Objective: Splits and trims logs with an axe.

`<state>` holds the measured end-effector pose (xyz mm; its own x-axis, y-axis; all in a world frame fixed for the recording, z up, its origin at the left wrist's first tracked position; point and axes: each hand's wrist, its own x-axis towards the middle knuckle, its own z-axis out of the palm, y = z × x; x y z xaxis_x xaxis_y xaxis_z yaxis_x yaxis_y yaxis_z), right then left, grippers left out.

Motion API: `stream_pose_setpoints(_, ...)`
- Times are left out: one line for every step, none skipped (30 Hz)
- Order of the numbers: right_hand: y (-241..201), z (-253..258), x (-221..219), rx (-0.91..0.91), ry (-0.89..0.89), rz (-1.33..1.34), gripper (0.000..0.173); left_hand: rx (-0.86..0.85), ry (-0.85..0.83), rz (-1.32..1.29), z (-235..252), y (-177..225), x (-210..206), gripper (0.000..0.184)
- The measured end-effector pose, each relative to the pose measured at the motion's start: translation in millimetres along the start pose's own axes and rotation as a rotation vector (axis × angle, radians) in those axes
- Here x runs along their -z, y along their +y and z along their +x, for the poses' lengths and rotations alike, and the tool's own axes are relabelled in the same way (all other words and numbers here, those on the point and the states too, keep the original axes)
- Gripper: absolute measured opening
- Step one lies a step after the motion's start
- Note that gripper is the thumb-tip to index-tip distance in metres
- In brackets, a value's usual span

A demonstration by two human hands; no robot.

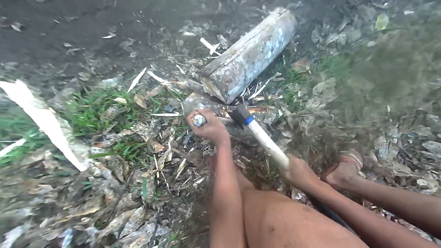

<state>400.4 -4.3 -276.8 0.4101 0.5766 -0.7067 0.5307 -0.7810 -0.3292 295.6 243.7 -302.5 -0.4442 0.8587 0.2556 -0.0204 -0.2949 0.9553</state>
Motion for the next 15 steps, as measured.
stream_pose_setpoints(1.7,5.3,-6.5,-0.027,-0.017,-0.020,0.050,-0.004,-0.003,-0.011,0.1,-0.3,-0.5,0.005)
stream_pose_setpoints(-0.2,7.1,-7.4,-0.022,-0.013,-0.032,0.049,-0.007,-0.009,-0.027,0.9,-0.2,-2.1,0.005)
stream_pose_setpoints(-1.1,4.3,-6.6,-0.010,-0.006,-0.030,0.047,-0.008,-0.017,-0.033,-0.5,-0.1,-1.8,0.006)
stream_pose_setpoints(0.7,-1.7,-5.7,-0.006,-0.003,-0.011,0.045,-0.003,-0.032,-0.036,-4.8,-0.4,0.2,0.007)
stream_pose_setpoints(2.1,-5.7,-3.0,-0.001,0.005,0.020,0.044,-0.006,-0.043,-0.042,-7.4,-0.7,2.4,0.006)
stream_pose_setpoints(0.7,-7.1,2.8,0.008,0.013,0.049,0.042,-0.024,-0.045,-0.046,-5.8,-1.0,2.6,0.005)
stream_pose_setpoints(-2.4,-9.3,9.4,0.026,0.024,0.073,0.040,-0.034,-0.038,-0.042,-3.3,-0.4,2.1,0.004)
stream_pose_setpoints(-6.2,-14.3,16.1,0.052,0.040,0.095,0.039,-0.035,-0.029,-0.035,-2.1,-0.5,2.2,0.003)
stream_pose_setpoints(-10.1,-21.8,22.8,0.087,0.071,0.115,0.039,-0.030,-0.023,-0.024,-2.4,-1.1,2.8,0.004)
stream_pose_setpoints(-15.5,-30.5,30.5,0.136,0.121,0.134,0.039,-0.021,-0.019,-0.025,-3.1,-1.3,3.5,0.005)
stream_pose_setpoints(-23.1,-40.2,39.4,0.196,0.190,0.153,0.040,-0.009,-0.020,-0.038,-3.6,-1.1,4.7,0.006)
stream_pose_setpoints(-31.7,-49.4,47.9,0.268,0.279,0.168,0.039,-0.004,-0.024,-0.049,-4.2,-0.2,6.0,0.007)
stream_pose_setpoints(-40.8,-56.5,55.9,0.348,0.383,0.179,0.037,0.003,-0.023,-0.057,-4.0,0.1,6.3,0.007)
stream_pose_setpoints(-50.2,-62.2,63.0,0.431,0.490,0.193,0.033,0.001,-0.024,-0.055,-3.5,-0.2,6.6,0.007)
stream_pose_setpoints(-59.3,-67.2,69.2,0.512,0.585,0.218,0.029,-0.005,-0.026,-0.047,-3.3,-0.2,7.0,0.008)
